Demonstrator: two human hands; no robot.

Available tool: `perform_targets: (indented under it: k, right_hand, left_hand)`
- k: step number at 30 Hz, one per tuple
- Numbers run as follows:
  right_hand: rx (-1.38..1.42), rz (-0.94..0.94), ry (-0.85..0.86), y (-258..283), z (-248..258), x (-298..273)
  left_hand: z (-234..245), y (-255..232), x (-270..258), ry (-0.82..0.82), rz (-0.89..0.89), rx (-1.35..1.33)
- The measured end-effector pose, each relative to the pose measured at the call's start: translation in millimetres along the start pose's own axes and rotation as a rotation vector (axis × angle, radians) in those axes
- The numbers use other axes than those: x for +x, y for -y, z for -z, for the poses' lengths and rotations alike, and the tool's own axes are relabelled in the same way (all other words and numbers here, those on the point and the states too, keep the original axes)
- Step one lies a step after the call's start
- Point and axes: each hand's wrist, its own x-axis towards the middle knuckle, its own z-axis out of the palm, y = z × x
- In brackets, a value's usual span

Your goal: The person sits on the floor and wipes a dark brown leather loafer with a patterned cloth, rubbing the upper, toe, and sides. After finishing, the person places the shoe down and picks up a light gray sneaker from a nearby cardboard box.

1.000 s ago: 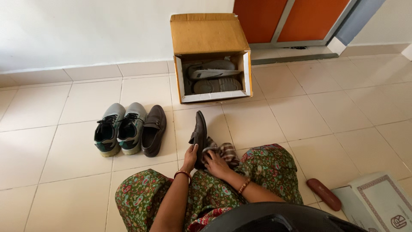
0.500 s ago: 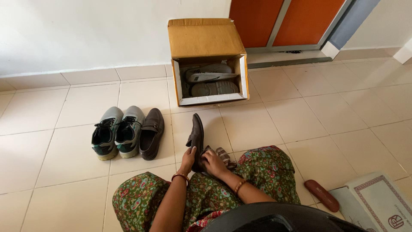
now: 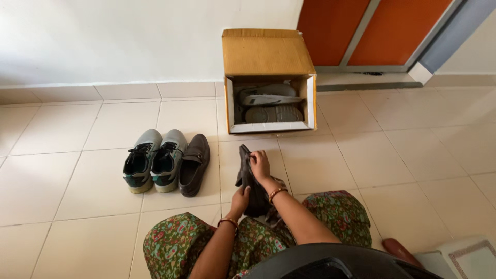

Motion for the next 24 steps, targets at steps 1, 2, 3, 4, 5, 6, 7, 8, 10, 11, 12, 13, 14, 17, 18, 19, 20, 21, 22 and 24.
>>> perform_targets:
  k: [1,2,3,4,5,6,7,8,10,11,12,13,14,17,18,19,20,21,22,24]
  right_hand:
    - [0.002,0.024,-0.015,0.4,-3.0,9.3]
    - [0.034,-0.076,0.003,1.0,-5.8,17.1]
    - [0.066,-0.177,0.022,1.9,-9.5,25.6]
    - [0.097,-0.279,0.042,2.7,-11.2,29.5]
    - [0.090,-0.383,0.094,3.4,-11.5,30.2]
    - [0.081,-0.488,0.147,3.8,-10.5,27.9]
    - [0.071,-0.594,0.201,4.0,-9.2,25.2]
    - [0.110,-0.636,0.246,6.0,-9.3,22.6]
    - [0.189,-0.723,0.336,4.7,-3.7,11.3]
    - [0.252,-0.730,0.358,4.3,-0.8,4.9]
    - [0.312,-0.738,0.378,2.4,3.9,-2.3]
    - [0.371,-0.745,0.398,0.3,7.5,-10.1]
    - [0.344,-0.732,0.426,-1.3,11.8,-17.3]
    - [0.271,-0.746,0.548,-4.5,26.0,-40.4]
    - [0.253,-0.783,0.608,-6.0,31.6,-46.7]
    - [0.235,-0.819,0.668,-6.7,36.9,-53.0]
    - [0.218,-0.848,0.696,-7.3,41.4,-57.4]
    - [0.201,-0.877,0.723,-7.6,45.9,-61.8]
    - [0.181,-0.906,0.749,-8.7,51.4,-64.9]
    - [0.158,-0.861,0.753,-8.3,60.6,-72.8]
  left_hand:
    - [0.2,0.0,-0.1,0.007,-0.004,0.028]
    - [-0.4,0.2,-0.7,0.019,-0.010,0.057]
    - [-1.0,-0.4,0.7,0.030,-0.015,0.086]
    - [-1.6,-0.8,1.9,0.020,-0.024,0.071]
    - [-2.1,-0.8,2.7,0.010,-0.033,0.057]
    - [-3.2,-0.1,1.6,0.001,-0.039,0.041]
    - [-5.4,0.1,0.4,0.013,0.005,0.007]
    - [-5.3,0.0,1.1,0.025,0.045,-0.023]
    - [-4.1,0.4,2.2,0.041,0.103,-0.048]
    - [-3.6,0.7,3.0,0.046,0.122,-0.044]
    - [-5.4,0.4,3.5,0.054,0.140,-0.042]
    - [-5.4,1.0,4.0,0.062,0.162,-0.104]
    - [-4.7,1.6,5.3,0.068,0.185,-0.168]
    - [-2.6,4.9,3.0,0.085,0.141,-0.328]
    - [-1.5,5.5,2.1,0.089,0.105,-0.373]
    - [-1.9,5.5,0.5,0.089,0.140,-0.390]
    - [-2.8,3.9,0.9,0.090,0.171,-0.406]
    - [-3.5,2.5,0.7,0.092,0.202,-0.422]
    - [-4.9,1.4,-0.6,0.118,0.211,-0.458]
    - [-5.3,0.8,-4.9,0.170,0.231,-0.530]
